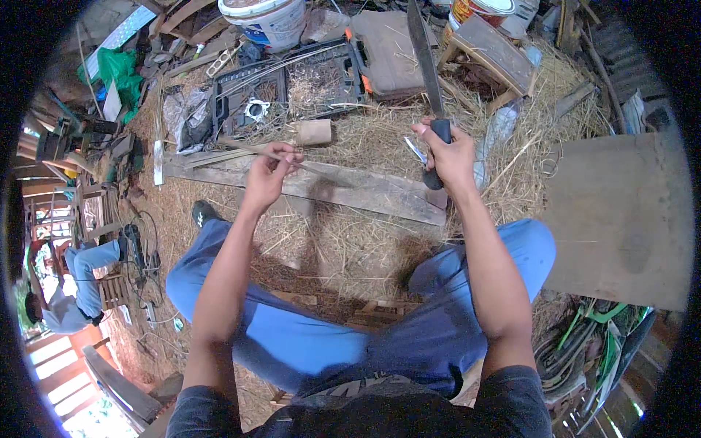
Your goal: The person prepares thin strips of bamboo by hand using a small knife to shave and shape the edges, and later uses a larger machete to split and carve a thicker bamboo segment into smaller pieces.
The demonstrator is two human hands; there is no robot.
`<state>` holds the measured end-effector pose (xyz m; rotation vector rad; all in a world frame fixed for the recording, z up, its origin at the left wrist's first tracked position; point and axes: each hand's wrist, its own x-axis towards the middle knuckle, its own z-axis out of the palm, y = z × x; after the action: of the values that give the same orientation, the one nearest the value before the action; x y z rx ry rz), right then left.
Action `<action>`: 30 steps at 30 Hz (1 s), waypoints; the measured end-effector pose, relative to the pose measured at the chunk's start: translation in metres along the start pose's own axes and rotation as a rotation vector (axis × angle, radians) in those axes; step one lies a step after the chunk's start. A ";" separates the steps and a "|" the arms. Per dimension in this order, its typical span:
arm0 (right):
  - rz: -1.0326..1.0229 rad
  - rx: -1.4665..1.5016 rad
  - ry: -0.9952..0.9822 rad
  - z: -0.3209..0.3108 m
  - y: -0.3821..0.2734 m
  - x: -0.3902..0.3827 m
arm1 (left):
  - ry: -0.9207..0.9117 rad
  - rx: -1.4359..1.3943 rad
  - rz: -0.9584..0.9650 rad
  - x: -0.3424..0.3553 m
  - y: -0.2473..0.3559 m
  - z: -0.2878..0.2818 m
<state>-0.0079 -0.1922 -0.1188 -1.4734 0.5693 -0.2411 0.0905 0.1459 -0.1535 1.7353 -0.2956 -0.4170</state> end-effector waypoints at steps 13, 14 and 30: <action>-0.041 0.003 -0.015 0.002 0.011 0.003 | -0.005 0.124 0.111 -0.018 0.036 -0.012; -0.040 0.003 -0.011 0.001 0.012 0.003 | -0.009 0.124 0.110 -0.019 0.045 -0.016; 0.026 -0.079 -0.110 0.015 0.026 -0.011 | 0.052 0.305 0.092 -0.037 0.065 -0.029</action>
<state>-0.0146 -0.1706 -0.1416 -1.5447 0.5139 -0.1169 0.0715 0.1734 -0.0806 2.0178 -0.4166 -0.2683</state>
